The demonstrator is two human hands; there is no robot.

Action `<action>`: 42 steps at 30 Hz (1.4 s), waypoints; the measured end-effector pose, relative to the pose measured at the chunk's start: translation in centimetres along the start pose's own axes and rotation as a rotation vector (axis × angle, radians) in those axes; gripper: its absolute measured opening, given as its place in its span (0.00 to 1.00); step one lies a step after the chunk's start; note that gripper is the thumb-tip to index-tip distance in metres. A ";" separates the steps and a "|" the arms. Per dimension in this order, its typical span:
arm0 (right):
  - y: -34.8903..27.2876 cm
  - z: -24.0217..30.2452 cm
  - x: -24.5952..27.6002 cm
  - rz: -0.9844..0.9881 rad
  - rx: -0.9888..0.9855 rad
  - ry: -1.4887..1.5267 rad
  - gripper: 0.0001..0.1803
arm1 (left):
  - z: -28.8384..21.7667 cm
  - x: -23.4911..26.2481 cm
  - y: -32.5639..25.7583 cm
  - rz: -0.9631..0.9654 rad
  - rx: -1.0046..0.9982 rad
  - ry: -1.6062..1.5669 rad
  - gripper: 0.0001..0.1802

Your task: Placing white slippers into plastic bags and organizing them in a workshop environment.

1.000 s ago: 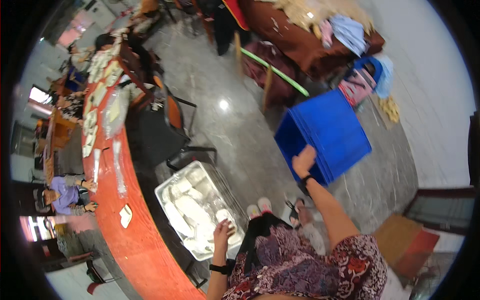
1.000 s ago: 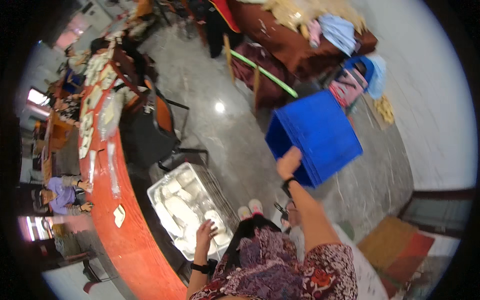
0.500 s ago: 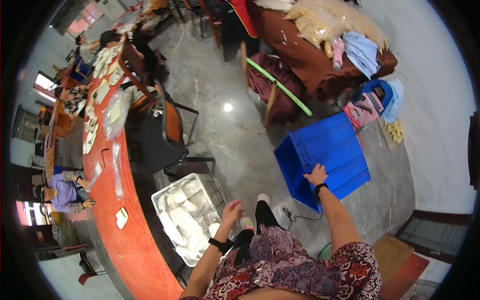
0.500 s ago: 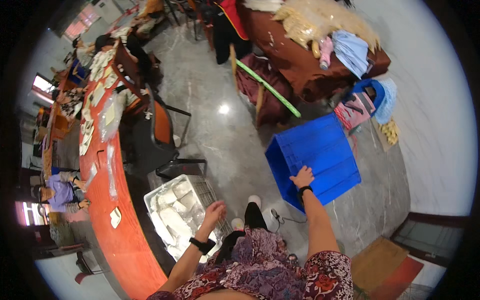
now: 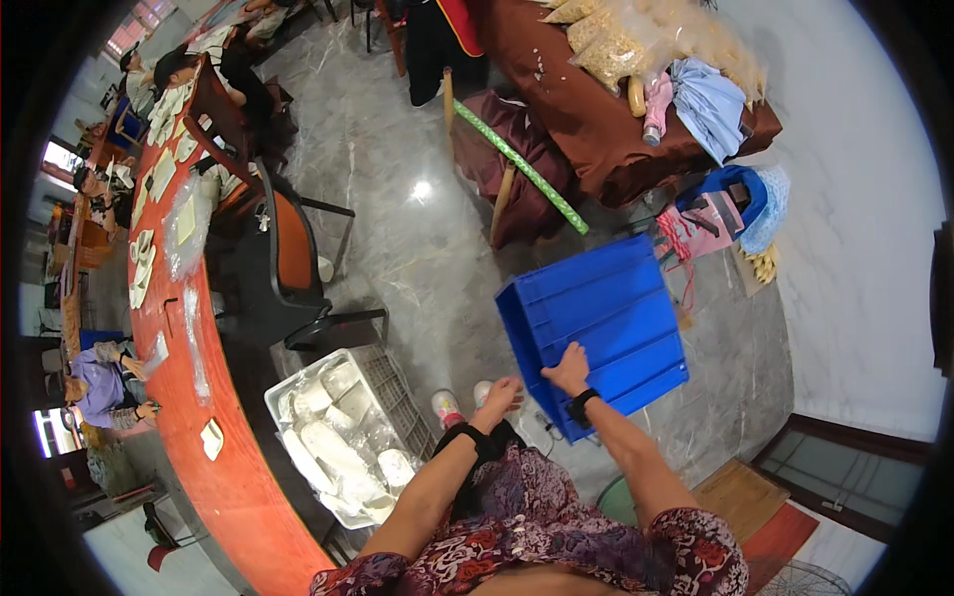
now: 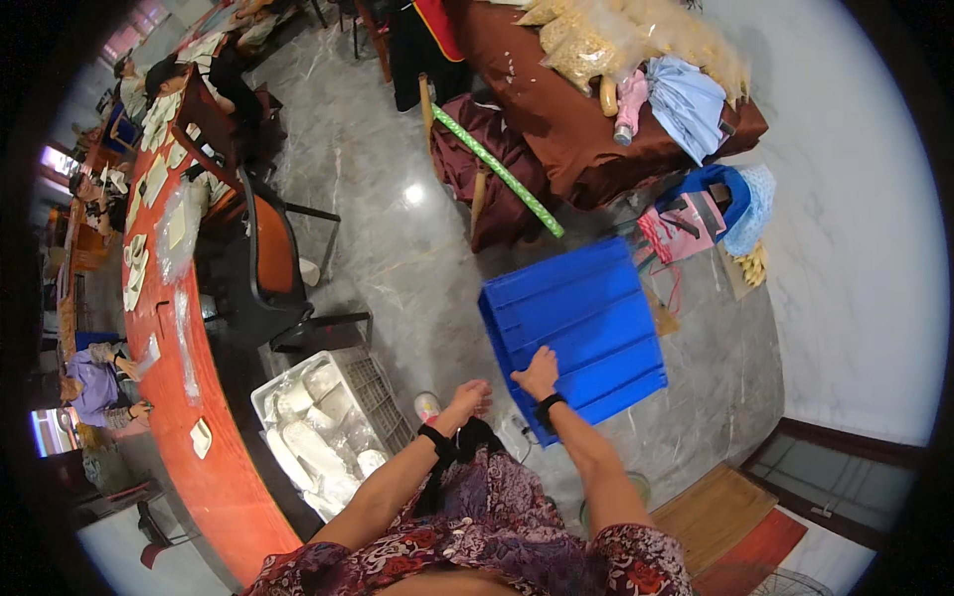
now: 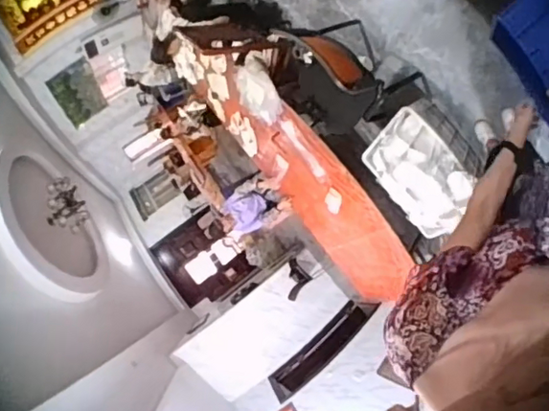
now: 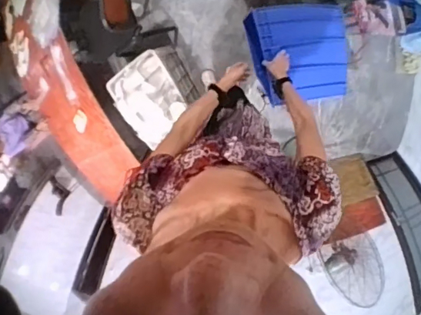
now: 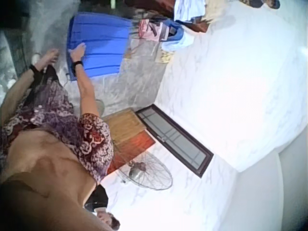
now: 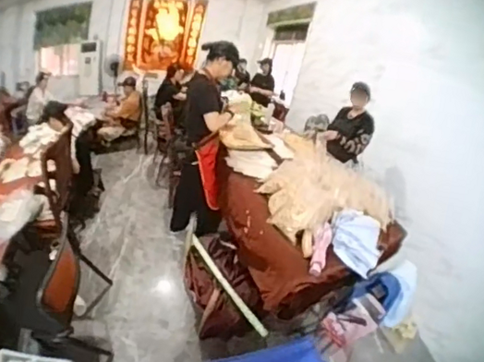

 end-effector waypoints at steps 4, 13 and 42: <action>-0.8 3.3 -2.8 0.004 0.042 0.128 0.38 | 2.5 -1.1 3.4 -0.029 0.120 -0.065 0.19; -4.1 -4.6 -1.5 -0.654 -0.054 0.225 0.30 | 2.9 -1.3 5.7 -0.064 -0.094 0.182 0.20; -13.9 7.8 -13.2 0.555 -1.009 1.410 0.19 | 0.1 23.4 4.9 -0.329 -0.437 0.018 0.19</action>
Point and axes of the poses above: each hand's wrist, its own y-axis towards the middle knuckle, its own x-axis out of the back of the hand, z = x × y, the point moved 1 cm from there along y, towards the middle knuckle, and after that the axes turned 10 degrees about -z, right-handed, at the moved point
